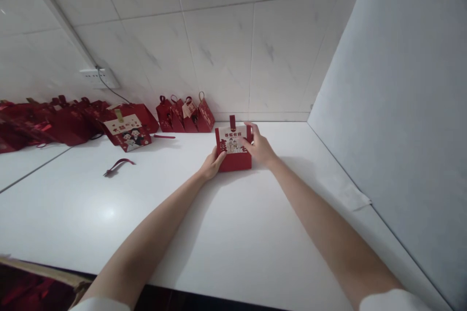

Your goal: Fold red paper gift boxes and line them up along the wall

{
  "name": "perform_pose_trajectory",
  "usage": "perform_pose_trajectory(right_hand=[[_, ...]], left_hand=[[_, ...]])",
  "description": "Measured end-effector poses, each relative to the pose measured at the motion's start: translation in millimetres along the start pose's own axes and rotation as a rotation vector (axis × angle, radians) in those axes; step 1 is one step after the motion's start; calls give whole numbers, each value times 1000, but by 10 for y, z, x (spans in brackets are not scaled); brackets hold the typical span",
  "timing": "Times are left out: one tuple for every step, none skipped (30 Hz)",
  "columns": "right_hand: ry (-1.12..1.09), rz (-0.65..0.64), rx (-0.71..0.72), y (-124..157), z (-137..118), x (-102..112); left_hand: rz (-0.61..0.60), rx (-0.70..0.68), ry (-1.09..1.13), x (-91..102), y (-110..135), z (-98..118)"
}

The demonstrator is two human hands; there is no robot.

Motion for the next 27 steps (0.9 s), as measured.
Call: perform_pose_trajectory(right_hand=[[-72, 20, -71, 13, 123, -112], [-118, 12, -148, 34, 230, -210], [-135, -26, -203, 57, 317, -290], [-144, -67, -213, 79, 380, -347], [-151, -87, -206, 95, 425, -380], [-155, -105, -188, 106, 454, -395], [-158, -117, -165, 112, 470, -396], [-159, -120, -148, 114, 478, -387], [-155, -125, -138, 116, 480, -374], [-150, -131, -133, 119, 477, -361], [-144, -140, -129, 125, 473, -350], [-138, -146, -124, 133, 466, -343], [-128, -153, -115, 143, 458, -339], [-115, -160, -105, 152, 448, -338], [-104, -165, -91, 158, 435, -340], [-98, -154, -76, 159, 416, -339], [-100, -120, -53, 153, 387, -334], [-108, -65, -21, 140, 346, -319], [-117, 9, 20, 120, 287, -292], [-121, 99, 69, 97, 209, -249], [-109, 182, 122, 75, 112, -191], [-84, 248, 168, 55, -2, -119], [-59, 279, 207, 40, -128, -37], [-25, 274, 255, 30, -259, 53], [20, 229, 315, 27, -390, 145], [74, 153, 380, 30, -509, 235], [135, 62, 443, 37, -611, 321]], left_hand=[[2, 3, 1, 19, -3, 4], [4, 3, 8, 42, -6, 10], [6, 0, 17, 65, -8, 13], [5, -1, 24, 85, -12, 14], [0, 1, 28, 101, -17, 9], [-3, 6, 28, 114, -23, 0], [-4, 12, 26, 122, -32, -13], [0, 15, 25, 126, -42, -28], [10, 16, 28, 128, -52, -45], [25, 15, 35, 129, -62, -60], [42, 15, 41, 128, -71, -74], [57, 20, 44, 128, -76, -85], [71, 30, 43, 129, -78, -92], [83, 41, 39, 132, -76, -95], [91, 48, 32, 136, -70, -94], [98, 47, 22, 142, -59, -87], [104, 36, 10, 149, -45, -75], [104, 11, -8, 155, -27, -60], [100, -21, -34, 161, -6, -41], [88, -57, -69, 164, 17, -21], [68, -92, -111, 164, 42, -1], [39, -126, -152, 160, 66, 18], [4, -157, -192, 154, 89, 37], [-31, -183, -226, 145, 109, 52], [-61, -206, -252, 136, 125, 64], [-88, -228, -272, 127, 136, 73], [-109, -246, -285, 119, 142, 77]])
Point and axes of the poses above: each hand's wrist, its own y-axis away from the middle knuckle, its own x-axis out of the back of the hand, z = x × y, the point moved 1 cm from there along -y, towards the middle knuckle, and after that the axes turned 4 degrees about x, right-handed, at the moved point
